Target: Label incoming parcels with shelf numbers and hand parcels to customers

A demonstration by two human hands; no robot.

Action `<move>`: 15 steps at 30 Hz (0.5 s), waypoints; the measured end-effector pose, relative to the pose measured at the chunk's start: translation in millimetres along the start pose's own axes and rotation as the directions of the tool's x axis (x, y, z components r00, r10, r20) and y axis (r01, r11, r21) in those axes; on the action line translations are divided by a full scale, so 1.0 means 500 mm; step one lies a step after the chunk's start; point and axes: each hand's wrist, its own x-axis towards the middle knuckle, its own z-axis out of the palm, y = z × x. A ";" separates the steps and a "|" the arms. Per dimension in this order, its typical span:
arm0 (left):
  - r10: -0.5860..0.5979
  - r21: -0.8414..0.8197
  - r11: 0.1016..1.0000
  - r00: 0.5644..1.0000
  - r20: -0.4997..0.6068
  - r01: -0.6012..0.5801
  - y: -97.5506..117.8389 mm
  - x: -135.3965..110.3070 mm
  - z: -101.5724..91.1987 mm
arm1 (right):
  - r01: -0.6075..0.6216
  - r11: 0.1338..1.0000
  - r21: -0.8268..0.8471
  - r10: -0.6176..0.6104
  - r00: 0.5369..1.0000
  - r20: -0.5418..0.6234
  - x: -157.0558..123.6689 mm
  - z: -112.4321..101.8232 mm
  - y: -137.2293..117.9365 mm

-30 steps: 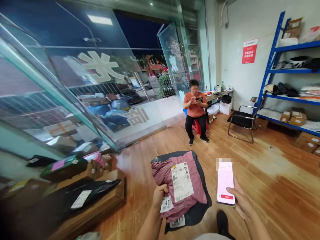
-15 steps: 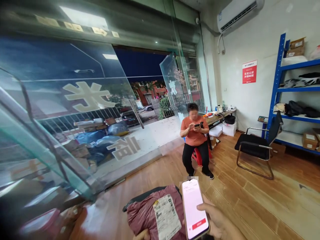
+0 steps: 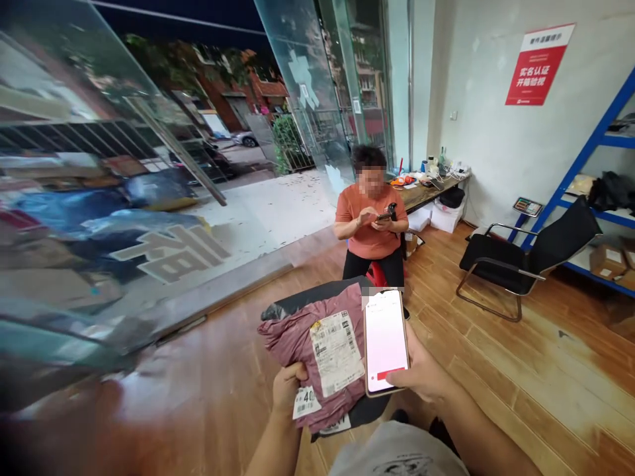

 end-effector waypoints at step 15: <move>-0.034 -0.224 0.974 0.998 0.055 0.046 0.034 0.074 0.117 | -0.077 0.997 0.000 0.076 0.990 0.116 0.093 -0.011 -0.101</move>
